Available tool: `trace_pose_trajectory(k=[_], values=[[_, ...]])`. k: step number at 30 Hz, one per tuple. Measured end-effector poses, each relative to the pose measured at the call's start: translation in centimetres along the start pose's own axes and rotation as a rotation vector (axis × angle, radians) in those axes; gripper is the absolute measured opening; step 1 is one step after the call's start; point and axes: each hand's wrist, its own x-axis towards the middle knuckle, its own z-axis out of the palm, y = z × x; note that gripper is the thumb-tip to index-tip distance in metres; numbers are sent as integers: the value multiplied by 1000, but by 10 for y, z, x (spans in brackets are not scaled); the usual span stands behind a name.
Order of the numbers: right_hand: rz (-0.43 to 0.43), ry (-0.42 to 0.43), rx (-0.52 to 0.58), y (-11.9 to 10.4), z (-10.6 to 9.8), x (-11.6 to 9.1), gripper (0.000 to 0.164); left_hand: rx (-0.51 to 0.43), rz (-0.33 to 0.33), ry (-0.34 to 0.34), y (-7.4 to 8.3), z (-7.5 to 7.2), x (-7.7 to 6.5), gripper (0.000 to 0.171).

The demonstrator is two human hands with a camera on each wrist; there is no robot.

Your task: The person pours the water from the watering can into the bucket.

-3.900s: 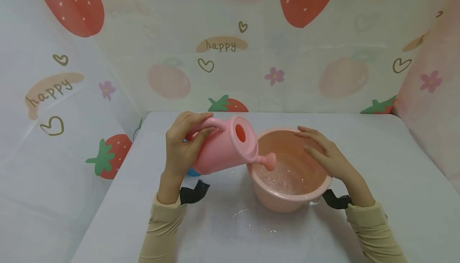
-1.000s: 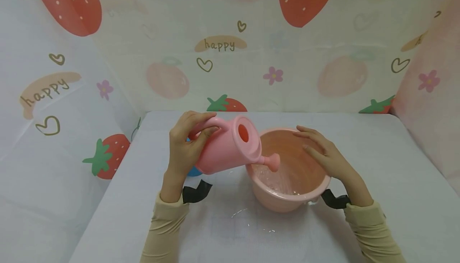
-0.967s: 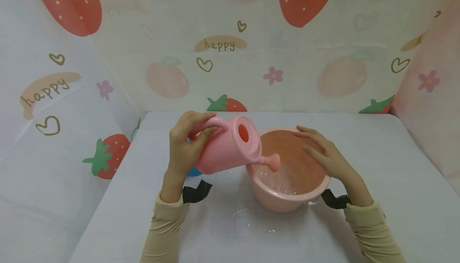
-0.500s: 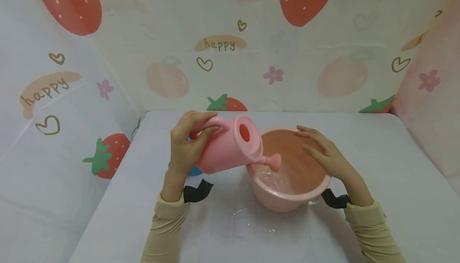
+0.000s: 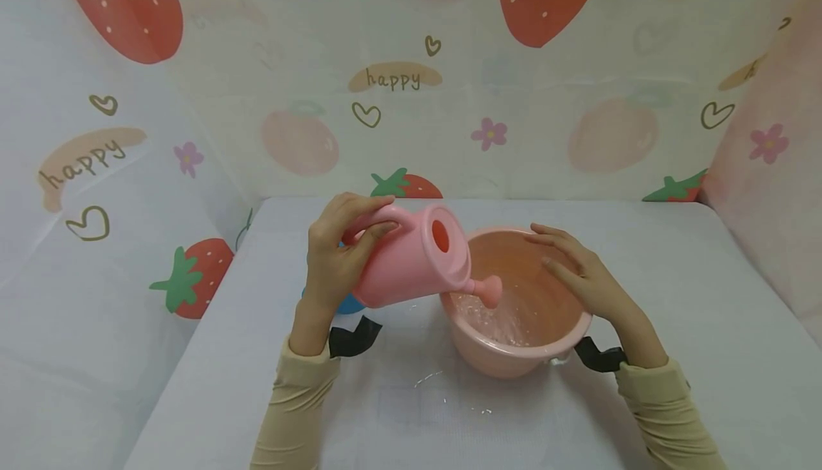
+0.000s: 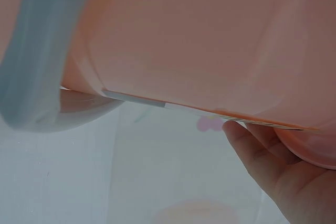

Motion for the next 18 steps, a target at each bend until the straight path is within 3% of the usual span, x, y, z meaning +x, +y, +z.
trace_pose_trajectory(k=[18], values=[[-3, -1, 22, 2, -1, -1, 37, -1, 1, -38, 3, 0, 7, 27]])
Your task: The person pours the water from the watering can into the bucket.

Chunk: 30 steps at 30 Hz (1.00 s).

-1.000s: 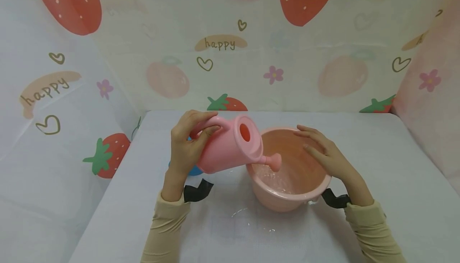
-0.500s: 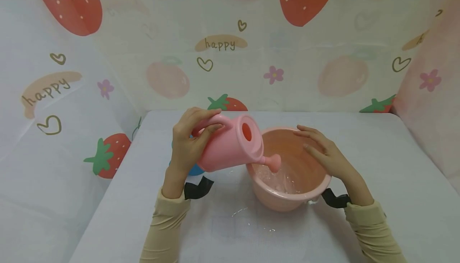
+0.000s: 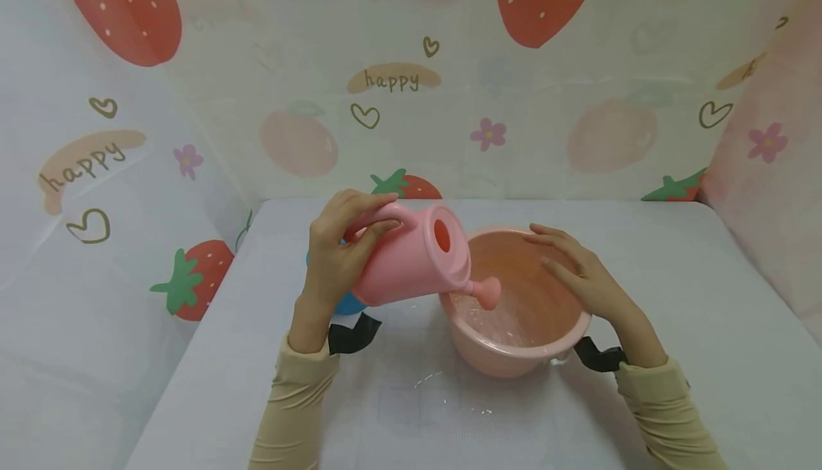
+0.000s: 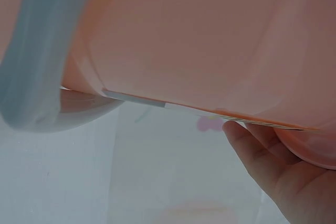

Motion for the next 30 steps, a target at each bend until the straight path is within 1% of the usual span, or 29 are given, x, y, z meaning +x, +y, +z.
trace_pose_trajectory(k=[10, 13, 17, 19, 21, 27, 30], values=[[-4, -7, 7, 2, 1, -1, 38, 9, -7, -14, 2, 0, 3, 29], [2, 0, 5, 11, 2, 0, 39, 15, -9, -17, 2, 0, 4, 31], [0, 2, 1, 31, 4, 0, 42, 21, -9, -22, 2, 1, 5, 33], [1, 1, -3, 35, 4, 0, 42, 22, -9, -26, 2, 1, 6, 34], [2, 1, 0, 33, 4, 0, 42, 21, -12, -31, 2, 1, 6, 34], [-6, 2, 5, 6, 1, -1, 38, 23, -21, -48, 2, 0, 8, 35], [-3, 3, -6, -1, 1, -1, 37, 29, -23, -58, 3, 0, 9, 36]])
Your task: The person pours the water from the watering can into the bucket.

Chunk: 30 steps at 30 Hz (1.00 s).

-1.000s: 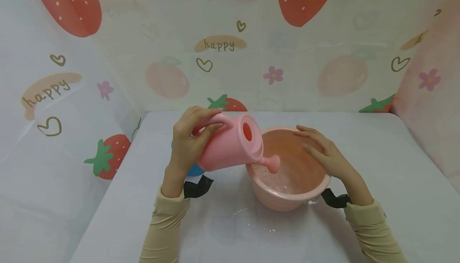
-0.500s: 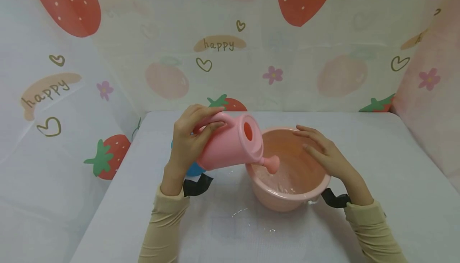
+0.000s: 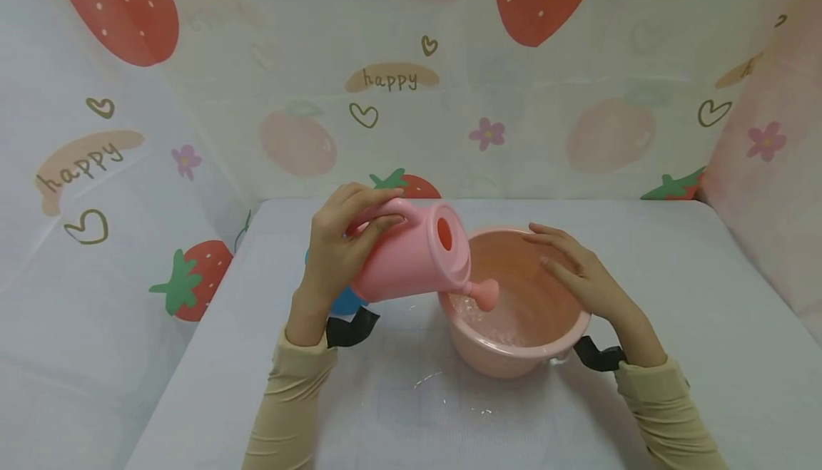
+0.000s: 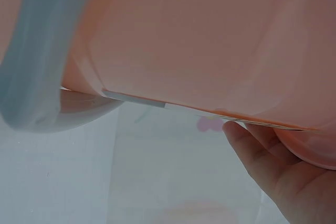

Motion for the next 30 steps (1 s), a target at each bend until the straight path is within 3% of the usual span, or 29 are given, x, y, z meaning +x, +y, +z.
trace_pose_trajectory(k=[30], values=[[11, -2, -6, 0, 0, 1, 37, 59, 31, -32, 3, -1, 9, 31]])
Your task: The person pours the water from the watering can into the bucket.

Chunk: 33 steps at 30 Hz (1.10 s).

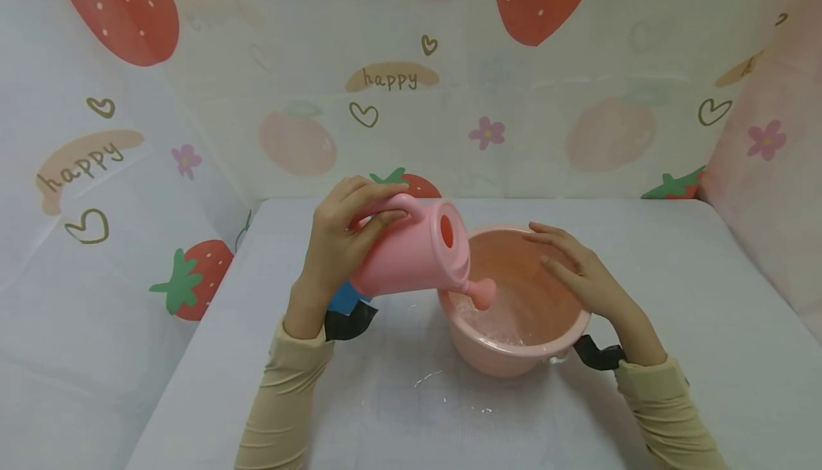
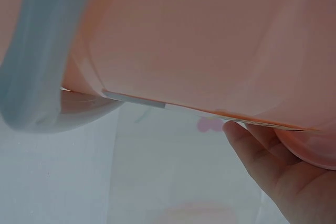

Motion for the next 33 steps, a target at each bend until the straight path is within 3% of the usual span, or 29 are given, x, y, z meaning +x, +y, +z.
trace_pose_trajectory(k=[33], values=[[2, 1, 8, -1, 0, 0, 36, 62, 86, -45, 1, 5, 11, 28]])
